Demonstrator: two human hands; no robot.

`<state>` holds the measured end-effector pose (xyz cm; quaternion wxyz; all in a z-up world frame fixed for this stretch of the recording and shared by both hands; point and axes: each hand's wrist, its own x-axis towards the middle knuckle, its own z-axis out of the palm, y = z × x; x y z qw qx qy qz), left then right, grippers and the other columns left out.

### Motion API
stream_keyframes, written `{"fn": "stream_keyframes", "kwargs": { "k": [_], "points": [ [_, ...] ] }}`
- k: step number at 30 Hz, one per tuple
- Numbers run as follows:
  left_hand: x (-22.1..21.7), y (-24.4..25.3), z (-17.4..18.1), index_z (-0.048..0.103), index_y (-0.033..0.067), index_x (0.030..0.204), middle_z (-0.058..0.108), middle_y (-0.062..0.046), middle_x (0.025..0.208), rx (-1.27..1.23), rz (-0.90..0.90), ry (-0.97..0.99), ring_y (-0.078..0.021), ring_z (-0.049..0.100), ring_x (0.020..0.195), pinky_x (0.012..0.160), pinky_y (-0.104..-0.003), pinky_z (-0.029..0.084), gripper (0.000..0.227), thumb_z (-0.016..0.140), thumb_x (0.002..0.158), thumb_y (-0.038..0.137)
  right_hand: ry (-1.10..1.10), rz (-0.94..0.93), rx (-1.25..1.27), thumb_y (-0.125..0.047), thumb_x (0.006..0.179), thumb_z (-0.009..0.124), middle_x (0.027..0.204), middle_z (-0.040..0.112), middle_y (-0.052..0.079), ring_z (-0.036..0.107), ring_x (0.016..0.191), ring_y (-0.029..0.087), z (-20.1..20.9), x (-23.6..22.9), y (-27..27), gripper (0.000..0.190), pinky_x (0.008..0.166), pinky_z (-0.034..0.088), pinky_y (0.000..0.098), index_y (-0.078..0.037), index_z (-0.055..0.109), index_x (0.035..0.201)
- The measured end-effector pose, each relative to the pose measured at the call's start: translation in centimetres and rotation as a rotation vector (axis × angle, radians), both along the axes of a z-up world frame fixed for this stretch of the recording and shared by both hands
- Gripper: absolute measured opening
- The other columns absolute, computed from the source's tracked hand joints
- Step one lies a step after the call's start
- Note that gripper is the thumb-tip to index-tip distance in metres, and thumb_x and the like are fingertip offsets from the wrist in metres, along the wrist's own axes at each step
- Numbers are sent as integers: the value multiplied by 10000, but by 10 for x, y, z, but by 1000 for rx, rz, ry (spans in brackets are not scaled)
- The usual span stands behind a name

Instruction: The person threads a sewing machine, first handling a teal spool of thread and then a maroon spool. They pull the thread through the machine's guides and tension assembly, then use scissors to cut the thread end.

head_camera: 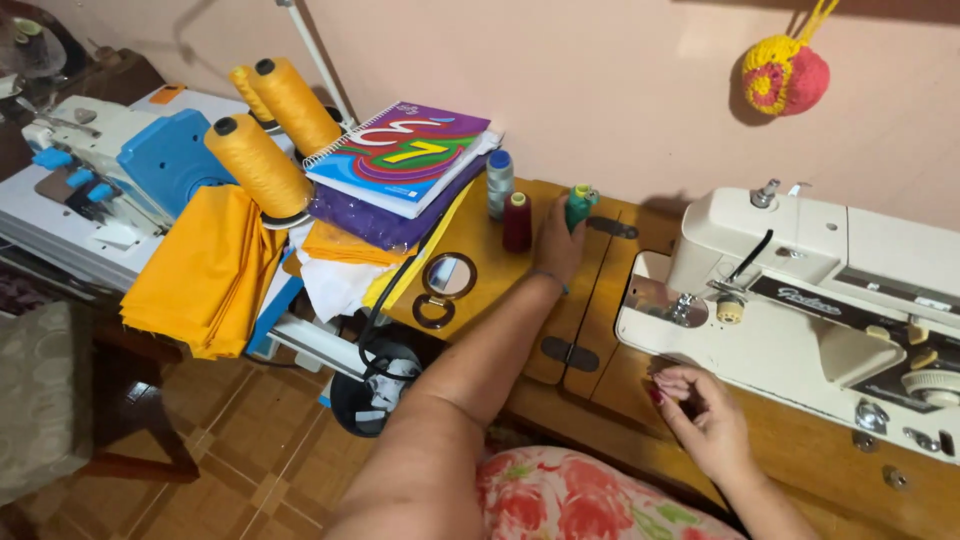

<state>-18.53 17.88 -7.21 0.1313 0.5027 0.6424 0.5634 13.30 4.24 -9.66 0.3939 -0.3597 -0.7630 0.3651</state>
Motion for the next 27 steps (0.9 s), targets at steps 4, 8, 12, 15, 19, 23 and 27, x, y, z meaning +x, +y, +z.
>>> {"fn": "stream_keyframes", "kwargs": {
  "k": [4,8,12,15,19,23,27],
  "points": [
    [14,-53,37,172,52,1606,266,-173,1663,-205,-67,-195,-371,248,1532,1216,-486,270,962,744,871,295,5,5,-74,-44,875,715,1147,765,87,745,1049,184,3,1,-4,335,1041,569,308,-51,684,1208],
    [17,-105,53,388,41,1506,507,-175,1474,-163,88,188,-368,452,1389,1142,-524,386,724,733,912,270,-71,-29,-43,-90,859,745,1140,782,33,759,1041,156,-3,3,3,338,1031,578,306,-118,703,1193],
    [-27,-92,45,519,61,1344,576,-162,1310,29,362,29,-353,528,1236,1042,-496,440,618,784,816,241,-64,-18,15,-117,881,732,1116,776,39,754,996,149,-6,4,-4,300,1006,584,294,-102,701,1178],
    [-64,-56,15,563,74,1272,636,-157,1210,62,356,133,-389,574,1131,986,-499,451,620,845,768,297,-50,-8,17,-104,899,699,1134,769,47,742,1033,159,1,0,1,283,1030,566,299,-93,695,1181],
    [-64,-42,-13,549,93,1309,694,-203,1175,-173,269,208,-412,687,1121,981,-531,537,581,760,849,378,163,-79,-202,51,867,720,1053,776,179,726,963,206,-7,3,-6,311,886,584,404,-24,720,1168],
    [47,-111,-2,588,30,1205,679,-284,1104,-34,-197,-131,-502,666,1074,945,-549,531,407,709,891,259,261,-147,-288,33,902,699,1110,752,186,694,1021,201,-6,12,-6,350,931,554,368,-34,713,1245],
    [128,-149,-23,681,107,1017,700,-98,947,-29,-610,-205,-288,697,910,817,-377,560,356,803,848,396,318,78,-241,13,909,643,1529,498,226,557,1284,286,2,15,-20,683,1044,473,488,-50,414,1549]
  ]
}}
